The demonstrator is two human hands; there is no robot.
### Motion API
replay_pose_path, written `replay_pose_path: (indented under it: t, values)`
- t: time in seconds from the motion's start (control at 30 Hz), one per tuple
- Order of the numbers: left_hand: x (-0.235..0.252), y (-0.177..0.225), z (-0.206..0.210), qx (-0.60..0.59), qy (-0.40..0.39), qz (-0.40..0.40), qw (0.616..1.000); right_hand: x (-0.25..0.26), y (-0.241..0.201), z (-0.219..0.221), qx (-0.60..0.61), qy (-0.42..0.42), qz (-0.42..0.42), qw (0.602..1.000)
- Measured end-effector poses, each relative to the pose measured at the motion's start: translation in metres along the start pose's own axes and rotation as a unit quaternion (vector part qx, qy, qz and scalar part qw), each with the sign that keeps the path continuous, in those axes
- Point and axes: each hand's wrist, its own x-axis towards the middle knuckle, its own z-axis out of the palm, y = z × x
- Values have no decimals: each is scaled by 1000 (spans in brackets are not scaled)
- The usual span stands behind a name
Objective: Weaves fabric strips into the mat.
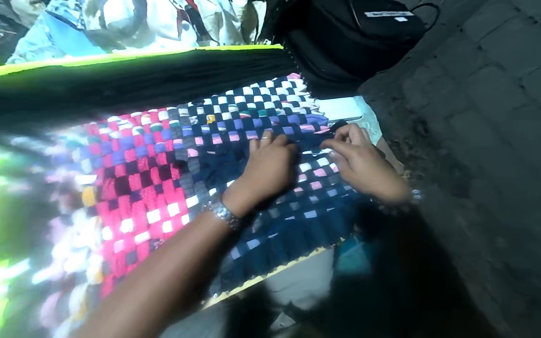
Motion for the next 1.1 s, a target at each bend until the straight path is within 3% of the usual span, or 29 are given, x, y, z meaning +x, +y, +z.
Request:
replay_pose_path:
  t: [0.23, 0.4, 0.5, 0.6, 0.7, 0.83, 0.97, 1.1]
  values:
    - [-1, -9, -11, -80, -25, 16, 996, 3, -7, -4, -76, -21, -1, 997]
    - [-2, -14, -19, -111, -37, 42, 992, -1, -2, 0, -32, 13, -15, 999]
    - [-9, -18, -49, -154, 3, 31, 988, -3, 3, 2, -21, 32, -27, 999]
    - [-24, -31, -82, -101, 70, 3, 992, -4, 2, 1, -45, 28, -40, 998]
    - [-50, -42, -93, -48, 96, 5, 994, -2, -7, -5, -65, 52, -111, 990]
    - [-71, -43, -55, 21, 58, 7, 998, 9, -43, -13, -58, -39, -135, 988]
    - [-70, -34, -25, 98, 81, 2, 992, 19, -83, -9, -102, -203, -29, 973]
    - [-68, -34, -21, 121, 94, 31, 988, 15, -88, -4, -96, -201, 16, 975]
